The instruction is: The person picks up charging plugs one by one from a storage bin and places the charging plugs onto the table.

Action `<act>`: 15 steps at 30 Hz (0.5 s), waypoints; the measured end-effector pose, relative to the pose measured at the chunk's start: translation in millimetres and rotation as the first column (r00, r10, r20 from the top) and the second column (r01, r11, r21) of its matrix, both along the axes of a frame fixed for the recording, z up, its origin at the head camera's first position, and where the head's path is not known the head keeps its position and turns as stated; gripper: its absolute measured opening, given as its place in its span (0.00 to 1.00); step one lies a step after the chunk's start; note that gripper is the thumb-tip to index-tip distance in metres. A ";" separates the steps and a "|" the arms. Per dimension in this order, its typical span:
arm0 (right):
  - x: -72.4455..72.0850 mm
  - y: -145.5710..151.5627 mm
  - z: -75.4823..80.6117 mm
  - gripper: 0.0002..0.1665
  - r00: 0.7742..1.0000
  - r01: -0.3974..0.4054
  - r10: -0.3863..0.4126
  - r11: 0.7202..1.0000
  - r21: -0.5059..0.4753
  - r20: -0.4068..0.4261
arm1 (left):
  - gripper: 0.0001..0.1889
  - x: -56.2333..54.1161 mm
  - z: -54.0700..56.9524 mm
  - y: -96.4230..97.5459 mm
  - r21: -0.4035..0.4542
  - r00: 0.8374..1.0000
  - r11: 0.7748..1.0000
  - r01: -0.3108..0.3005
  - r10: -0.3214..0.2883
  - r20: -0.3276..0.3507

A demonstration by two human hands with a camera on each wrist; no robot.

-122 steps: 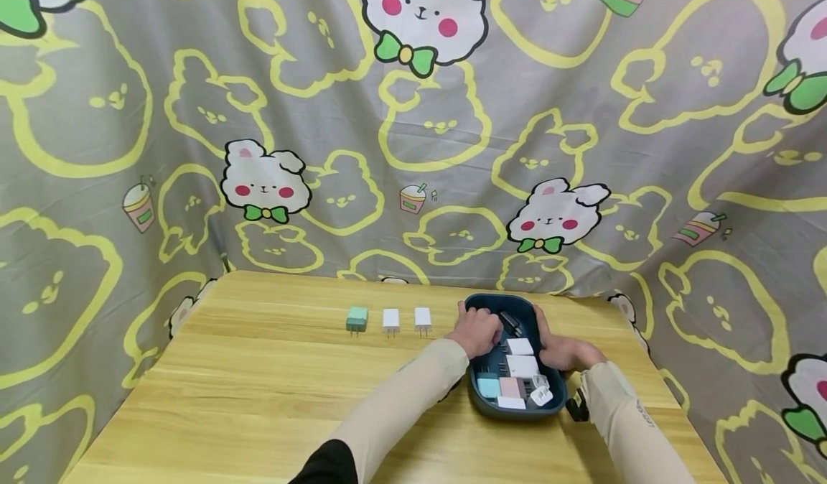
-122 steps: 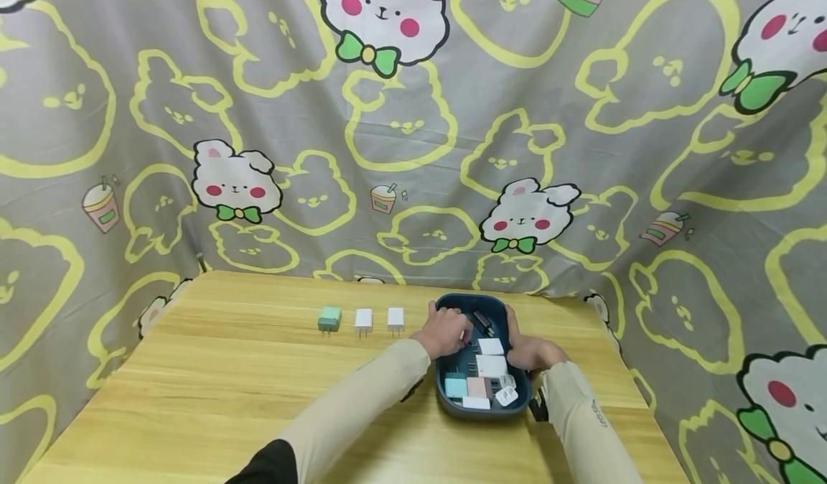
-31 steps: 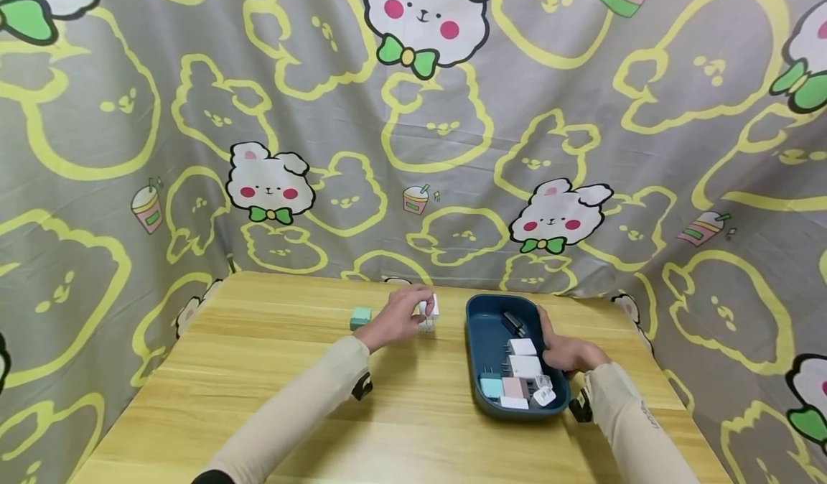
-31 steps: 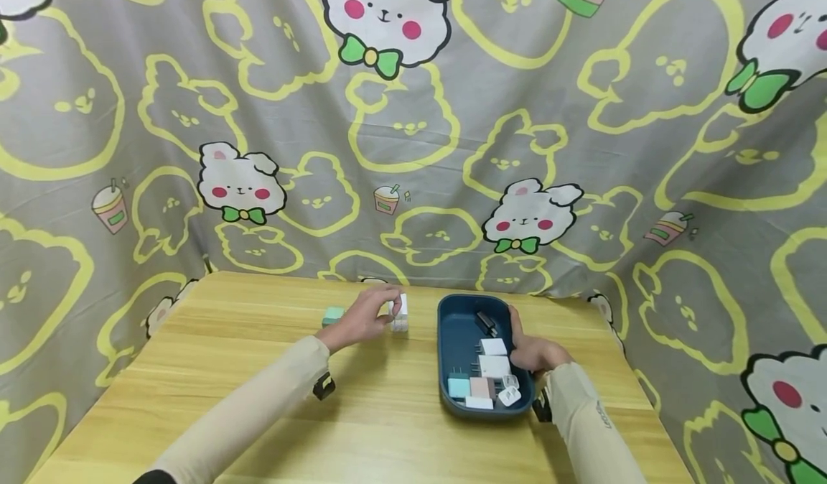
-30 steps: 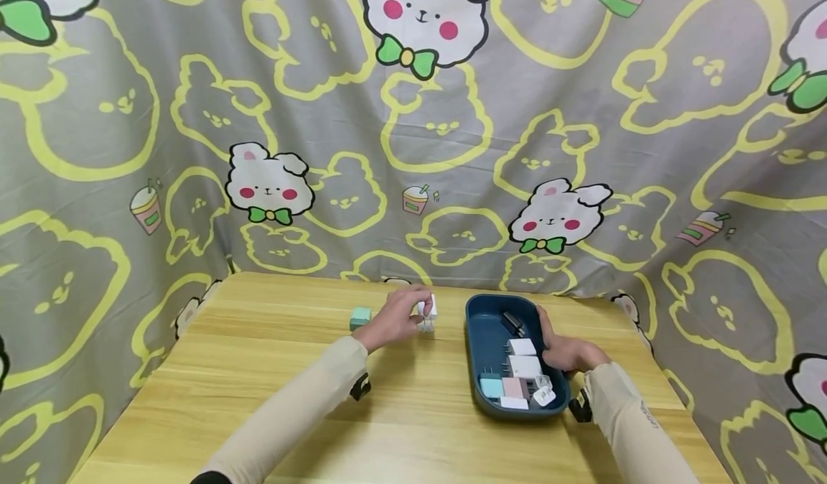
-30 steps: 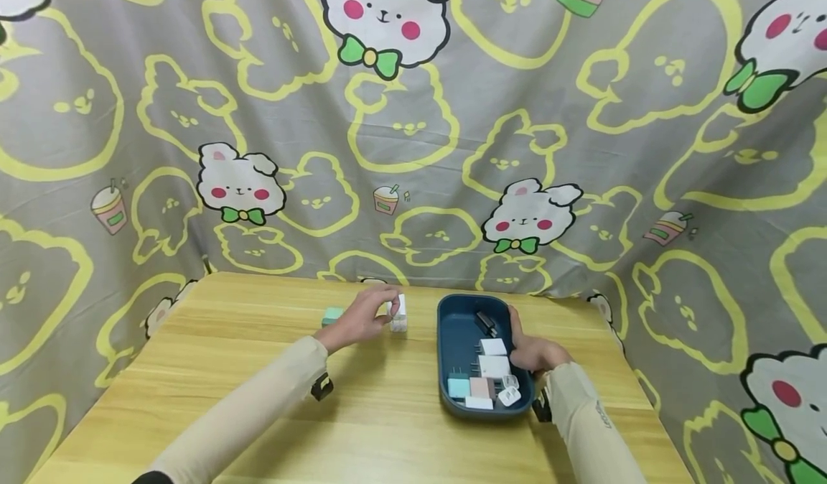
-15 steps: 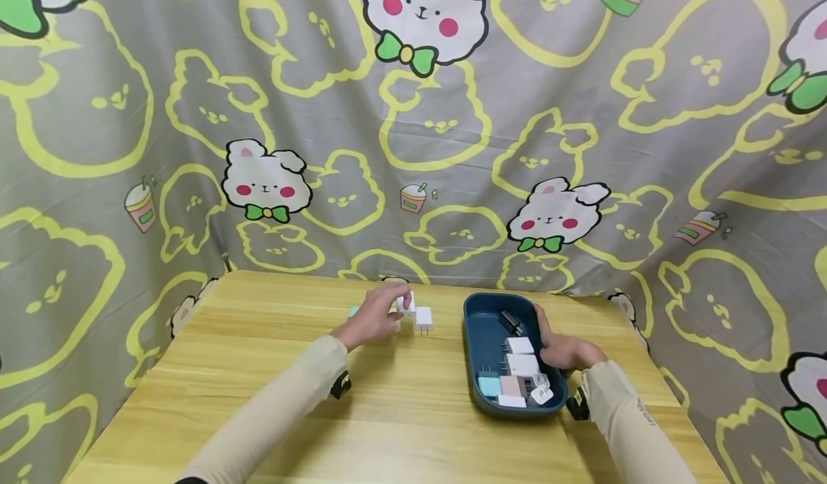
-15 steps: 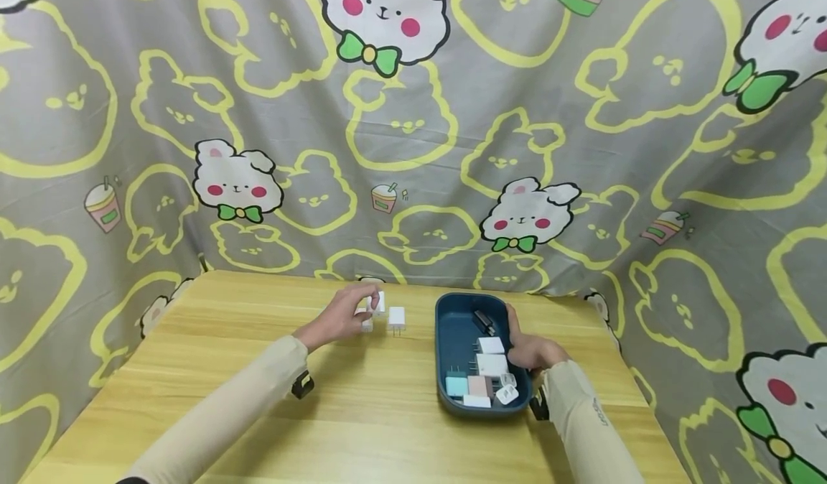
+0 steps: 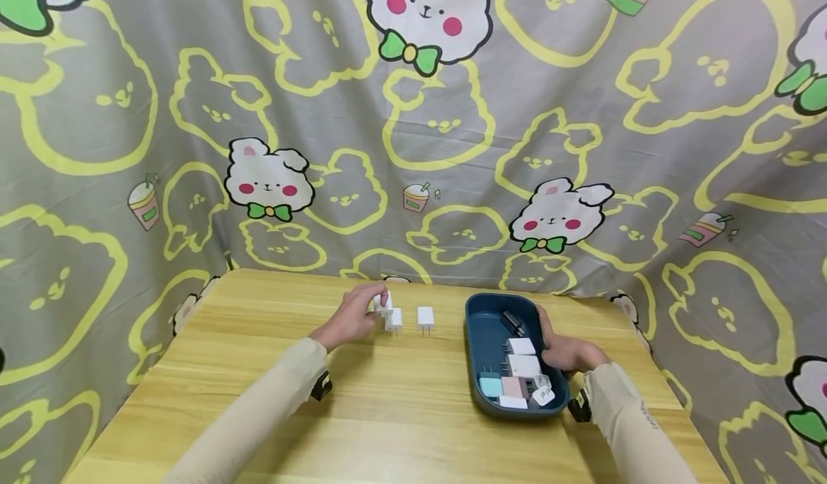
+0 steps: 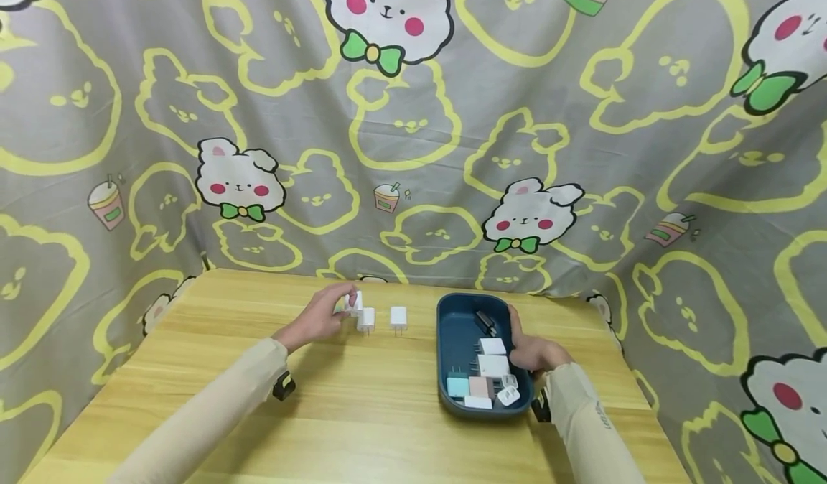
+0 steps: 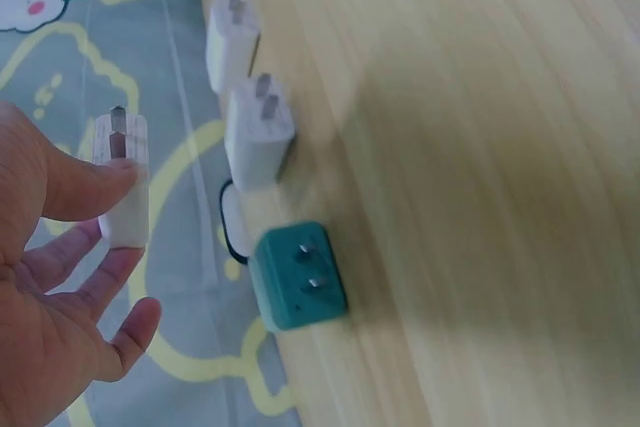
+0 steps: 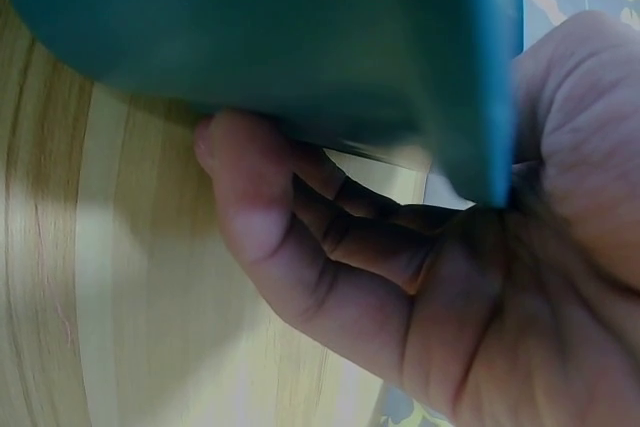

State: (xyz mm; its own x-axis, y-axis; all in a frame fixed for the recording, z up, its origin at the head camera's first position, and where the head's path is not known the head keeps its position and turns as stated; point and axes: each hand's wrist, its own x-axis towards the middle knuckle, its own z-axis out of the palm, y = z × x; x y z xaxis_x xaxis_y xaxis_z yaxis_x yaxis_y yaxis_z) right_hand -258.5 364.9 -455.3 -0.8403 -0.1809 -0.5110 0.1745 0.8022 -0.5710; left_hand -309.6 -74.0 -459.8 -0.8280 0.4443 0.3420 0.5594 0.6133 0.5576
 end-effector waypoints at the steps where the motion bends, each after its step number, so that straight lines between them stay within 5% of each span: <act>1: -0.1 0.2 -0.4 0.61 1.000 -0.001 0.002 1.000 -0.005 0.002 | 0.19 0.1 -0.4 -2.4 -0.003 1.000 1.000 -0.007 0.007 0.011; 15: -0.2 1.4 -0.1 0.62 1.000 0.002 -0.002 1.000 -0.008 0.001 | 0.21 -1.1 -3.8 -37.0 -0.019 0.995 0.996 -0.091 0.092 0.042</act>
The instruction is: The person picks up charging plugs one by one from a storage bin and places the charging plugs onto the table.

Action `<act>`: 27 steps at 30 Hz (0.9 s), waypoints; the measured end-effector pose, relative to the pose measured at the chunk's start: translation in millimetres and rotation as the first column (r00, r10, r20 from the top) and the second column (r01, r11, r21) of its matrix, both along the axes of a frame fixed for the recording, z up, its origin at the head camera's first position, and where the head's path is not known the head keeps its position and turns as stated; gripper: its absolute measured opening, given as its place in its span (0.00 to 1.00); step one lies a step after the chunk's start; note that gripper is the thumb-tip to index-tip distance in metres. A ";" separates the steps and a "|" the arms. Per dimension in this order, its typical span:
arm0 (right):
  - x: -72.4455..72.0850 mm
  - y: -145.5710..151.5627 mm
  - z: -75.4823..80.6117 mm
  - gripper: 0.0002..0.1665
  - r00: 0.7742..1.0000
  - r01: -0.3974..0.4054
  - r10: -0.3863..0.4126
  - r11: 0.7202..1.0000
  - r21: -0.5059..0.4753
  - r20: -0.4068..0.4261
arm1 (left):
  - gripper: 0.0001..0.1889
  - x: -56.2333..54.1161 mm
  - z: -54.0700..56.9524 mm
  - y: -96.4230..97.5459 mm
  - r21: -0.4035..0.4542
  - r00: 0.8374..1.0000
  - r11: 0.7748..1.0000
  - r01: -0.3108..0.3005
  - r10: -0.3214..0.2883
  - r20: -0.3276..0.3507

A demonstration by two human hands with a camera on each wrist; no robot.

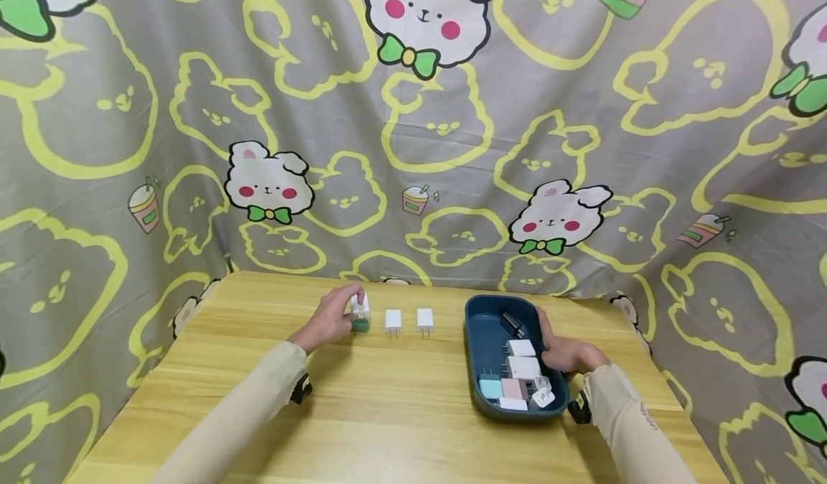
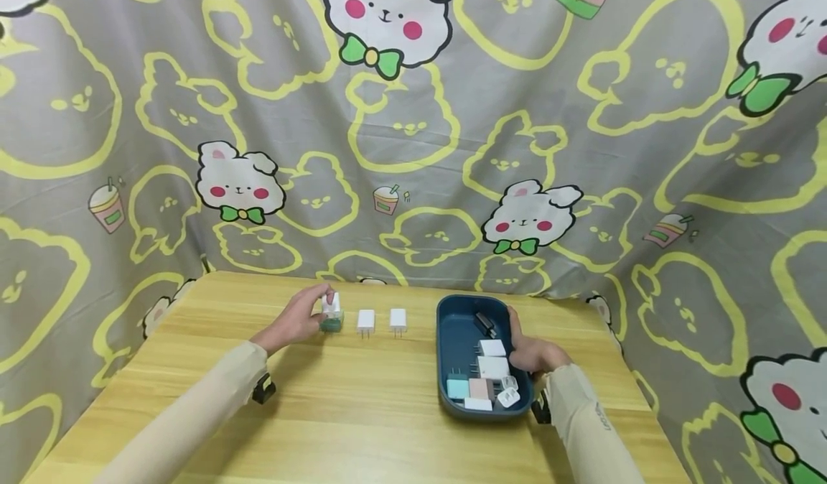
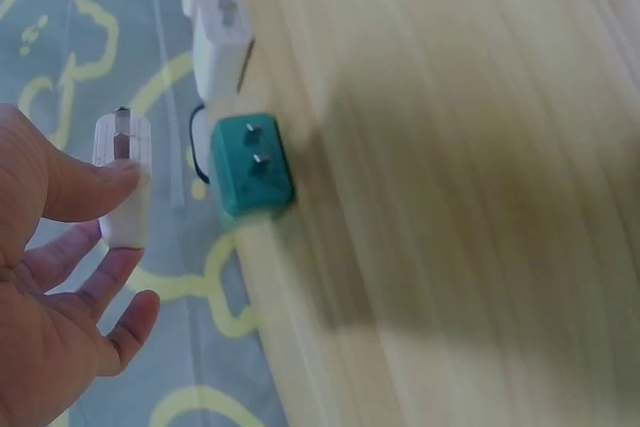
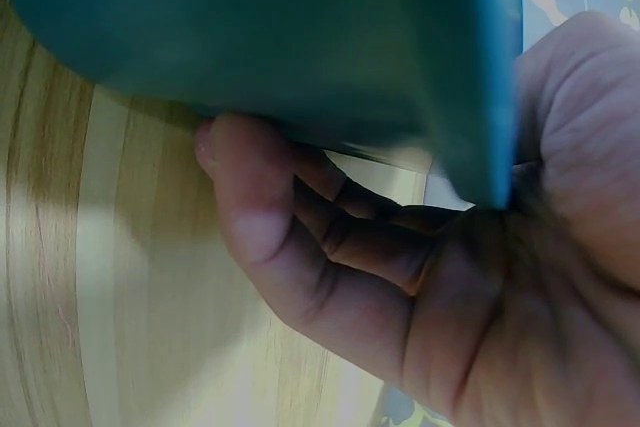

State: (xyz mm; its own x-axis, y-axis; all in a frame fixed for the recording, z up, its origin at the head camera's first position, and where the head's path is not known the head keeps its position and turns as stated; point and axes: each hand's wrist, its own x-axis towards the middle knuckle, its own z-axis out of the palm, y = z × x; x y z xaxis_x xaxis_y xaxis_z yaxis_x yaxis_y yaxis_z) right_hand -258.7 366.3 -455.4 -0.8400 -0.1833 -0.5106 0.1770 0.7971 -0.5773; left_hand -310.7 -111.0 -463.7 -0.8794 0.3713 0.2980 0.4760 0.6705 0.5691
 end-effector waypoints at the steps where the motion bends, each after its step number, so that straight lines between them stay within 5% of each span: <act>1: 0.0 0.0 -0.2 0.61 1.000 0.000 0.000 1.000 0.002 -0.003 | 0.21 -0.7 -1.5 -2.3 -0.001 1.000 1.000 -0.003 0.003 -0.004; 17: 0.5 -0.2 0.8 0.61 1.000 0.007 -0.007 1.000 0.016 -0.008 | 0.21 -4.5 -10.9 -39.9 0.007 0.999 1.000 -0.029 0.029 0.027; 27: 1.7 -1.0 0.6 0.62 1.000 0.002 -0.002 1.000 -0.001 0.000 | 0.21 -5.9 -19.7 -54.8 -0.008 0.989 0.999 -0.054 0.055 0.137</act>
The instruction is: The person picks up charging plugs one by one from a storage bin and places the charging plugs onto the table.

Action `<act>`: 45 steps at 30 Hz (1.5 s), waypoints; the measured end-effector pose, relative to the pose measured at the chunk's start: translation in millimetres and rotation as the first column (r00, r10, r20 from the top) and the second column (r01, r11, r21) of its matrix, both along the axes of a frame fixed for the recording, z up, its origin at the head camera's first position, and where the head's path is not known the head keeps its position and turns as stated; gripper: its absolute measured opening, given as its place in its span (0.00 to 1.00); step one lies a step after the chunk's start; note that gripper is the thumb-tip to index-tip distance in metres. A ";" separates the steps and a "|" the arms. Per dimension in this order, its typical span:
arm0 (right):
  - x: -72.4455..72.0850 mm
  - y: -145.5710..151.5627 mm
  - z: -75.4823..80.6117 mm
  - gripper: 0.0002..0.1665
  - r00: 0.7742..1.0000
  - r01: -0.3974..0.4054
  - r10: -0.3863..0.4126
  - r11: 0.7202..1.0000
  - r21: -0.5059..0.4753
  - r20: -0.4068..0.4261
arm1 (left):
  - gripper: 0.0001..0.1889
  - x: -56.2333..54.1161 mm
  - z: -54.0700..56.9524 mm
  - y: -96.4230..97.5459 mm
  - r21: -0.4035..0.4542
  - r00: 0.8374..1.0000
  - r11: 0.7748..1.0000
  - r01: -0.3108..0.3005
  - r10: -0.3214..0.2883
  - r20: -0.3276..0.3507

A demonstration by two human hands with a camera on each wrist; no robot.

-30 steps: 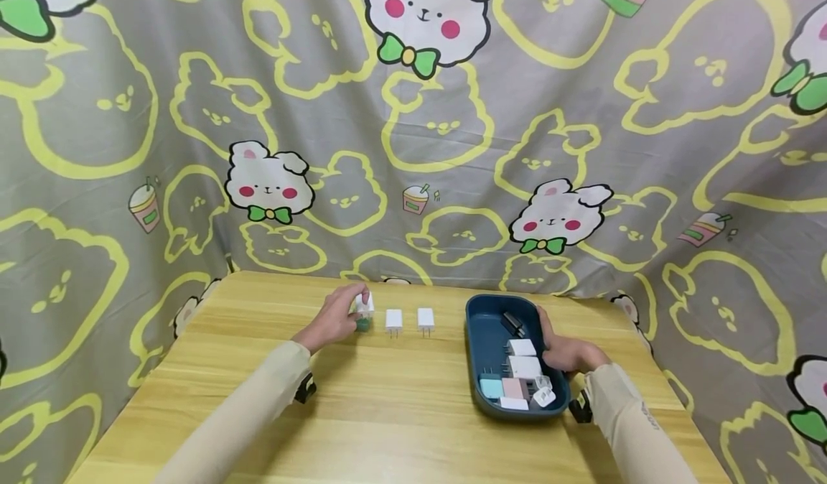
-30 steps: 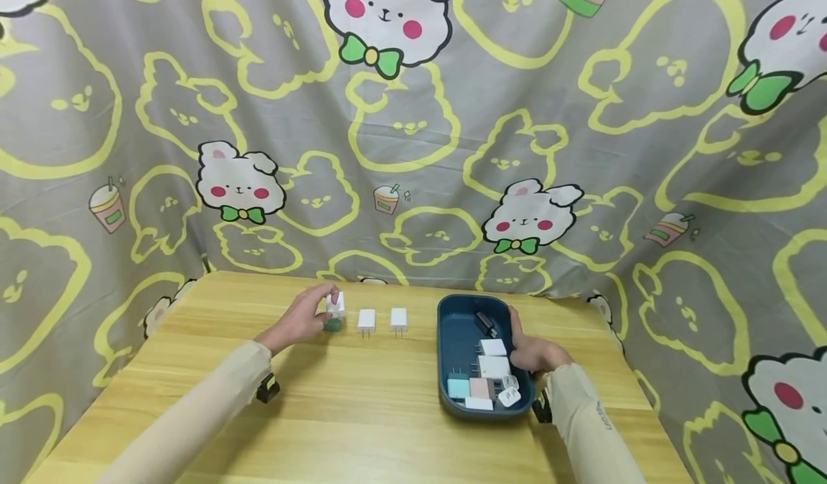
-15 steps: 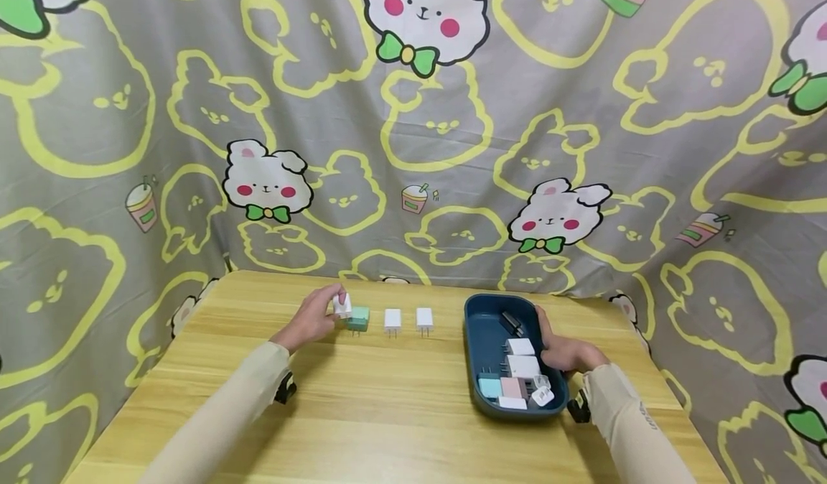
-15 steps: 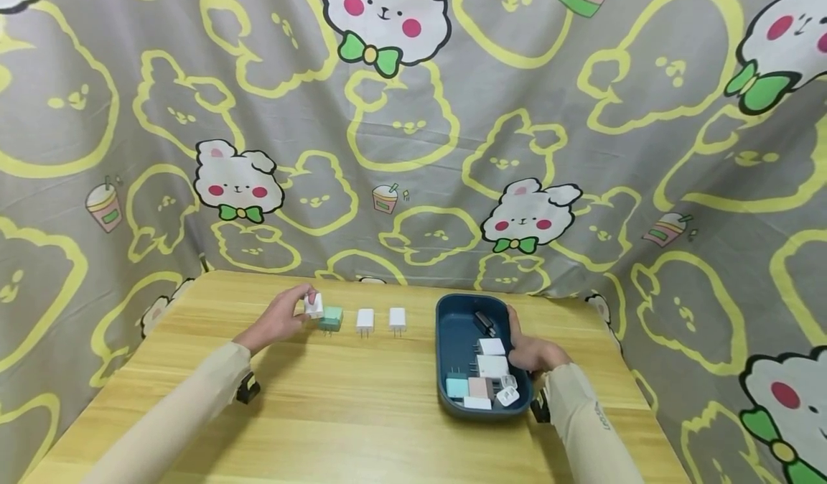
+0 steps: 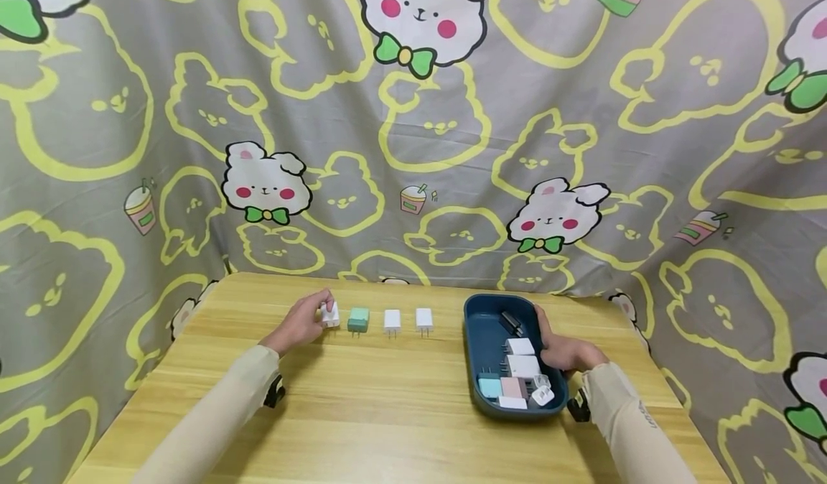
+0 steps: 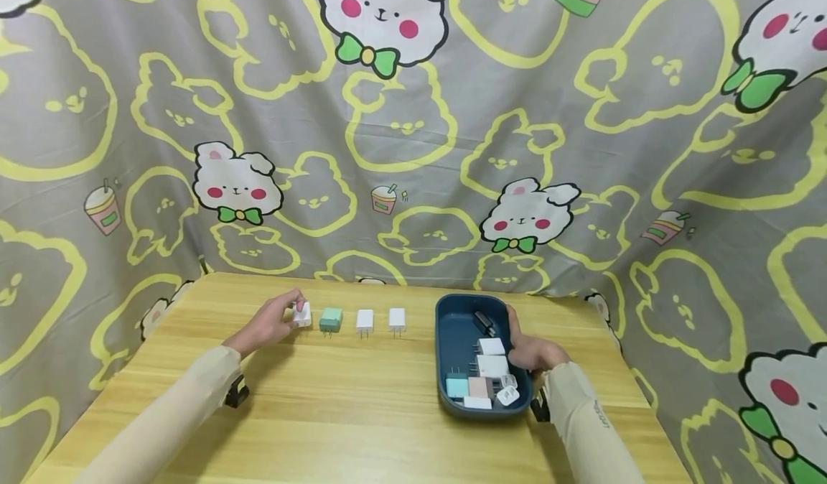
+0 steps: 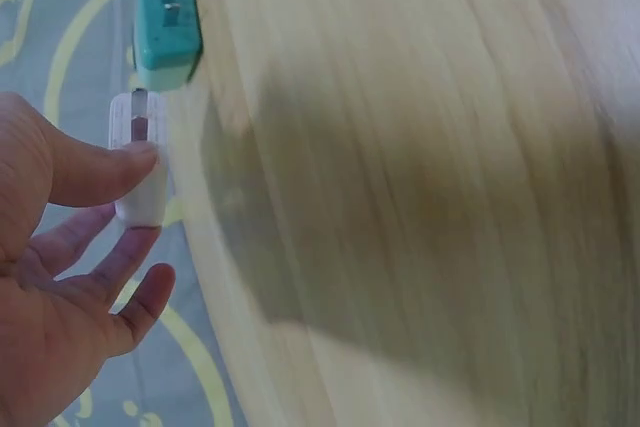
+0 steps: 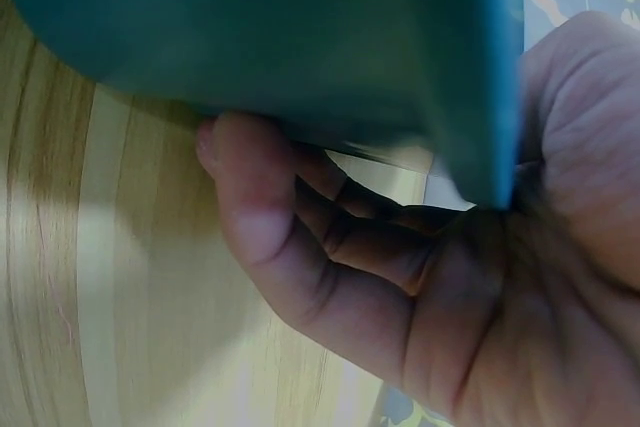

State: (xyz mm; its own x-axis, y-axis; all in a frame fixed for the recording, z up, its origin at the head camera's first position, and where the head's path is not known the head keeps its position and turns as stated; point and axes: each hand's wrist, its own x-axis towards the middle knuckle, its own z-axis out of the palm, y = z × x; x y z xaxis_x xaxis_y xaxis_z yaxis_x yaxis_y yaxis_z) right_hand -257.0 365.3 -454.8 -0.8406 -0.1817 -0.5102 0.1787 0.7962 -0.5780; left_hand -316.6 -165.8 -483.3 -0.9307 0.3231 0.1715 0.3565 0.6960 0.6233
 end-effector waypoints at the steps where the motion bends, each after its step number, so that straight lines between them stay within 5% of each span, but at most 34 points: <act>1: 0.2 -0.2 0.0 0.62 1.000 -0.001 0.001 1.000 0.002 -0.002 | 0.21 0.1 -0.9 -0.8 0.001 1.000 1.000 0.004 -0.004 0.014; 13: 1.3 -3.0 1.9 0.62 1.000 0.012 -0.011 1.000 0.024 -0.011 | 0.19 -1.4 -5.9 -4.3 -0.023 0.996 0.999 0.028 -0.026 0.086; 21: 1.1 -2.0 2.2 0.61 1.000 0.008 -0.008 1.000 0.027 -0.008 | 0.18 -0.6 -6.4 -3.7 -0.078 0.996 0.996 0.049 -0.043 0.078; 28: 0.1 -2.0 1.7 0.62 1.000 0.014 -0.014 1.000 0.013 -0.001 | 0.18 0.5 -10.0 -5.8 -0.124 0.997 0.989 0.079 -0.079 0.006; 45: 0.4 -0.4 1.9 0.61 1.000 0.004 -0.004 1.000 0.009 -0.005 | 0.22 -1.9 -12.5 -7.2 -0.093 0.995 0.991 0.098 -0.098 0.004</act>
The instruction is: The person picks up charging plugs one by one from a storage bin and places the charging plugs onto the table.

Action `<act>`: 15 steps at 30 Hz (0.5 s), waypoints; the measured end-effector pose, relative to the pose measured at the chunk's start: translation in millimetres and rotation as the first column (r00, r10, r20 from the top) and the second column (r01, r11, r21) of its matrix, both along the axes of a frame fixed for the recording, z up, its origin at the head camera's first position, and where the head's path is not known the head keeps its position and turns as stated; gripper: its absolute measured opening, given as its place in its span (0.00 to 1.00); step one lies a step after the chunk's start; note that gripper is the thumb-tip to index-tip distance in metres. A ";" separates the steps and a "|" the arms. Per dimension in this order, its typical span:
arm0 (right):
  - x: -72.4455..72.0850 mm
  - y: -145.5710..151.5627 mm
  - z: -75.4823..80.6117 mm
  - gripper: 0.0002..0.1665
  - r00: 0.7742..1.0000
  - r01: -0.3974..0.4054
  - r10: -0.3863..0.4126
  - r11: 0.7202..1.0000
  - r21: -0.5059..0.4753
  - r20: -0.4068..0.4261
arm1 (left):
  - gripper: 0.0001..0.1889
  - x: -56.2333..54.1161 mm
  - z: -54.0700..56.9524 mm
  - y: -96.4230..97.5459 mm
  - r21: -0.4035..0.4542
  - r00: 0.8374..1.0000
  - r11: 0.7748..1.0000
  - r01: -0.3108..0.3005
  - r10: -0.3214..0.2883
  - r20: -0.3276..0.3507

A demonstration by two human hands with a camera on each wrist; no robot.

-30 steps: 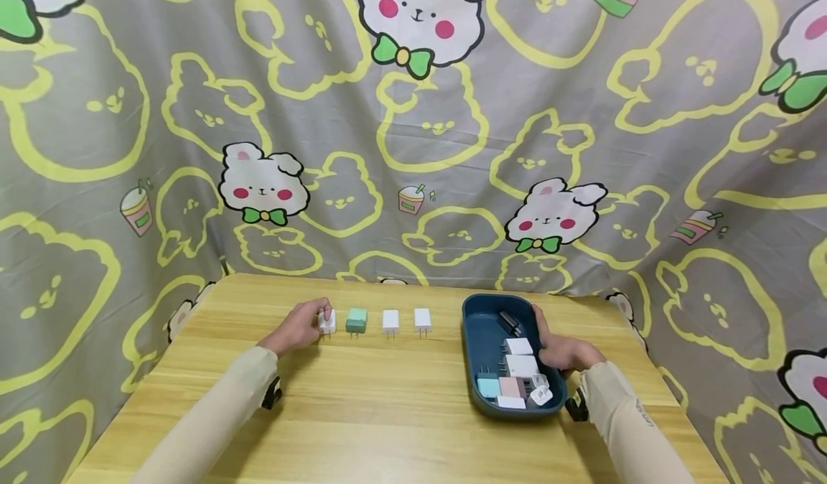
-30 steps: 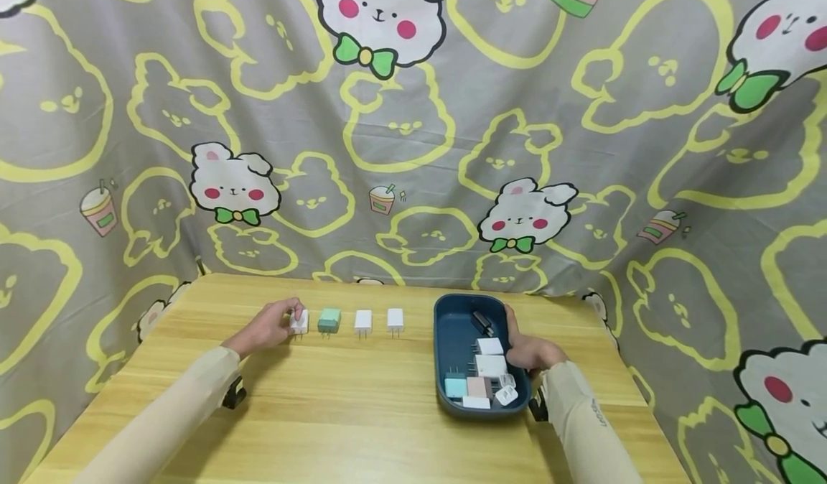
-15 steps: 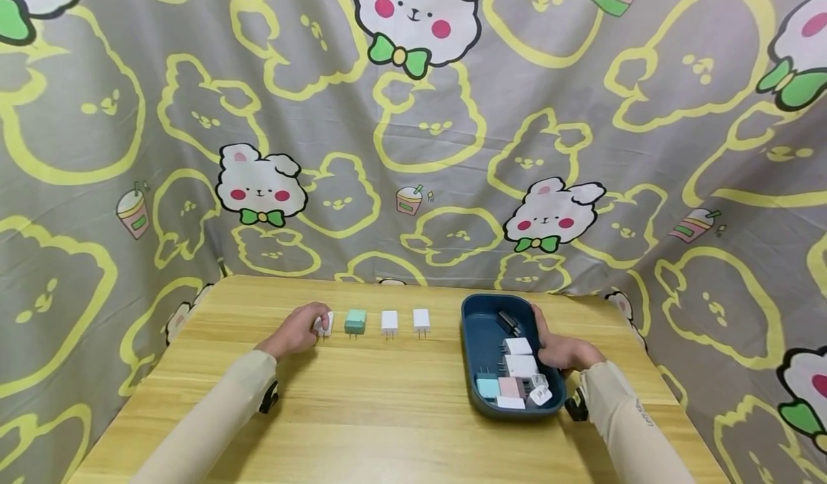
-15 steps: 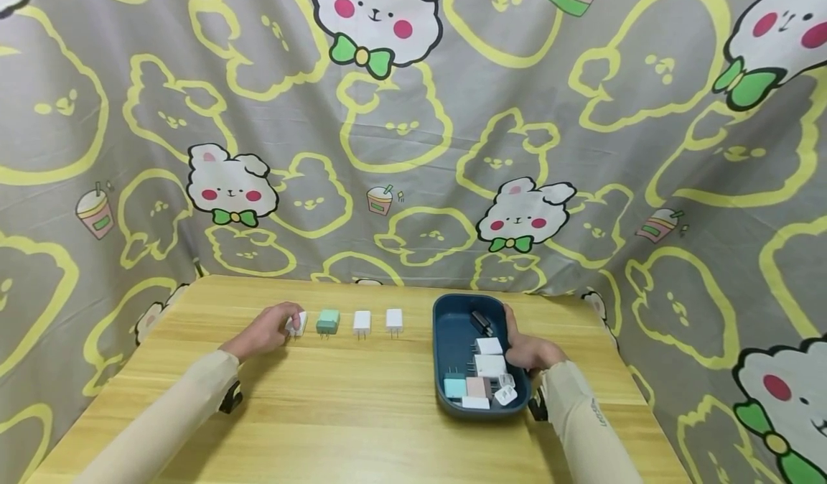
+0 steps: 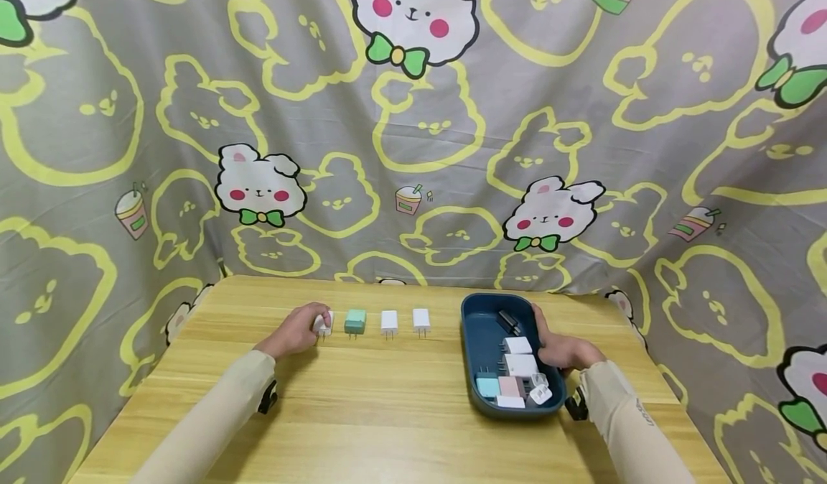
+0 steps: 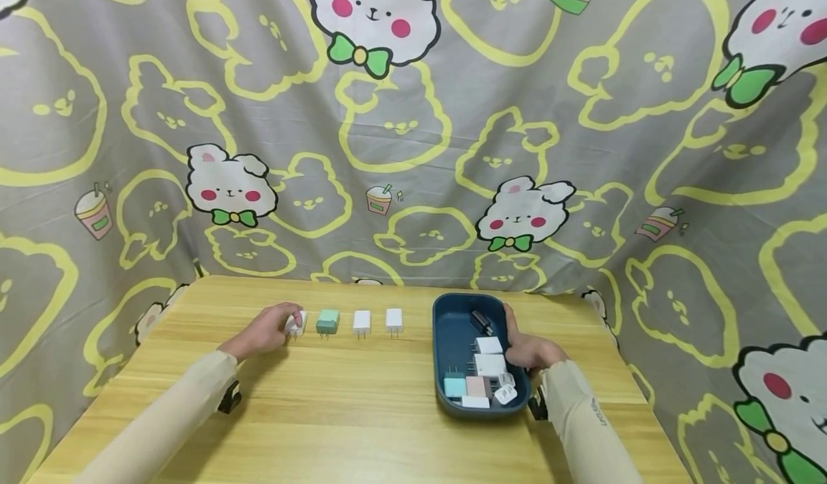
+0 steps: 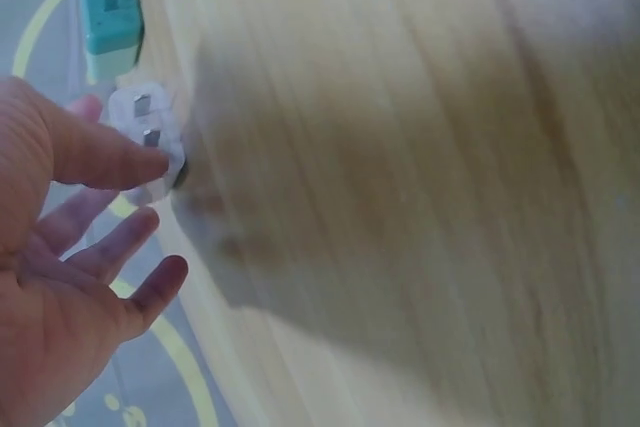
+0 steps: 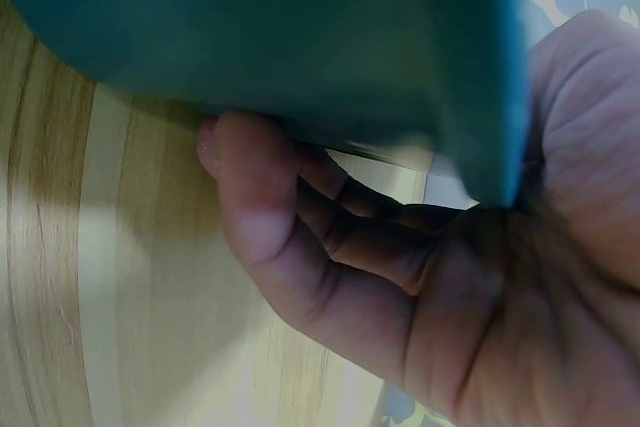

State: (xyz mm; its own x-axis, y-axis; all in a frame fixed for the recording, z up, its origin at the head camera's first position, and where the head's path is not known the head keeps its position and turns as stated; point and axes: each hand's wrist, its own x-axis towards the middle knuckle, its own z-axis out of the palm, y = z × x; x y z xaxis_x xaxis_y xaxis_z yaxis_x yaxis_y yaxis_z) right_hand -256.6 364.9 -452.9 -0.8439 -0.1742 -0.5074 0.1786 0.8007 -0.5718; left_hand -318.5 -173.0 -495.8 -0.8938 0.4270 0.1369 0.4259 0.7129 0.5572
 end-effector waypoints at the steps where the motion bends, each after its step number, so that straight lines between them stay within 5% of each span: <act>1: -0.3 0.2 0.1 0.61 1.000 0.001 -0.001 1.000 0.000 0.000 | 0.22 -0.1 0.8 -0.4 0.000 1.000 1.000 0.004 -0.004 -0.001; 10: -1.5 -1.1 -1.2 0.62 0.999 0.029 -0.029 1.000 -0.002 0.016 | 0.22 1.4 9.3 3.8 0.034 0.992 0.994 -0.105 0.107 -0.073; 15: -0.9 -1.2 0.0 0.62 1.000 0.026 -0.026 1.000 -0.006 0.013 | 0.26 -1.2 20.7 21.5 0.055 0.986 0.996 -0.066 0.074 -0.153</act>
State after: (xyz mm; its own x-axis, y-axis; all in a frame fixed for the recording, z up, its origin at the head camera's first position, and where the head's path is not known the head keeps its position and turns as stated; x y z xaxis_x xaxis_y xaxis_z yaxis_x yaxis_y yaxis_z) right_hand -257.5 363.7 -452.9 -0.8417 -0.1552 -0.5172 0.2067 0.7922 -0.5742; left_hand -319.6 -151.4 -475.2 -0.8878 0.3533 0.2948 0.4594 0.7174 0.5238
